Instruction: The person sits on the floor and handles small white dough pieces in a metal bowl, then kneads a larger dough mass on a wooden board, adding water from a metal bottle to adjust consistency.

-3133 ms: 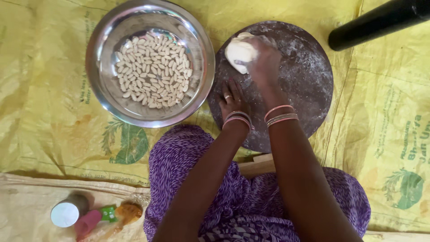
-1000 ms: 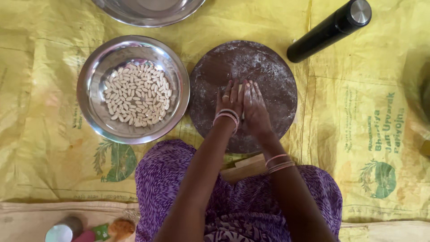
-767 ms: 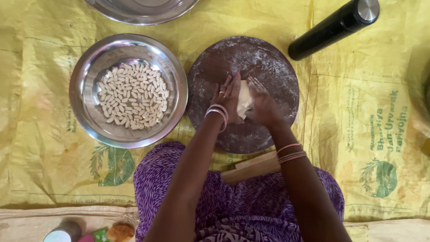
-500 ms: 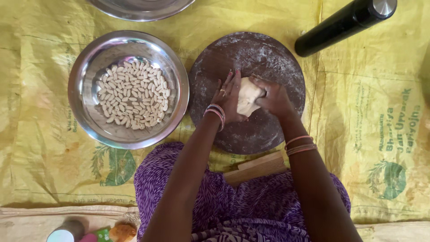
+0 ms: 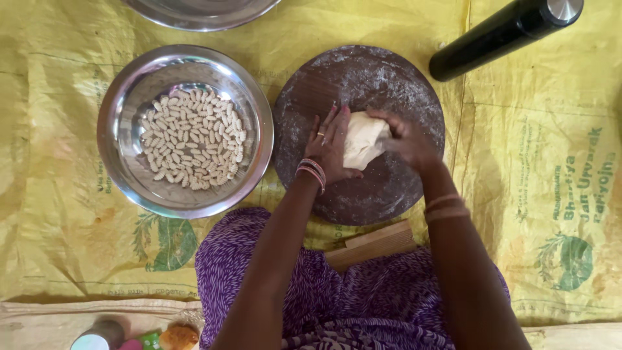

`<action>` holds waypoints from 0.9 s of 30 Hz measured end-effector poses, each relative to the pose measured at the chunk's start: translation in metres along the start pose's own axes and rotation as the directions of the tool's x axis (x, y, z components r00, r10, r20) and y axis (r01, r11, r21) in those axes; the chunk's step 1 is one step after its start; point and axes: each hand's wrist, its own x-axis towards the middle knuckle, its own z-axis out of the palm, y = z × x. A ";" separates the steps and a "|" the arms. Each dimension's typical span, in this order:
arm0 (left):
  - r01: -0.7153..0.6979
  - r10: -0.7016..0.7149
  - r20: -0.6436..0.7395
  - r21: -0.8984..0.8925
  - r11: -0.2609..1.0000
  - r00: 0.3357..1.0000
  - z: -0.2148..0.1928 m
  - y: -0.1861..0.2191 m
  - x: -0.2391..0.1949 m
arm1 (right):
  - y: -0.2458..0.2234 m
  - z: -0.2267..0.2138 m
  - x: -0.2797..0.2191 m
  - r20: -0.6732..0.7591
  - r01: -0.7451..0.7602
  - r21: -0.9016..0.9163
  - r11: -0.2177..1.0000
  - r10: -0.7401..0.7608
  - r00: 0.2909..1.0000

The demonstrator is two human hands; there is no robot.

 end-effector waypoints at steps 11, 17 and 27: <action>0.031 -0.030 -0.039 0.024 0.999 0.999 0.005 -0.001 -0.002 | 0.020 0.030 0.020 -0.265 0.084 -0.447 0.891 -0.221 0.938; 0.008 -0.007 -0.118 0.008 1.000 0.993 0.010 -0.001 -0.004 | 0.006 0.020 0.052 -0.227 0.024 -0.814 0.580 -0.357 0.906; -0.065 0.079 -0.145 0.102 0.993 0.986 0.014 -0.004 -0.010 | 0.034 0.020 0.123 -0.448 -0.303 -0.846 0.439 -0.276 0.850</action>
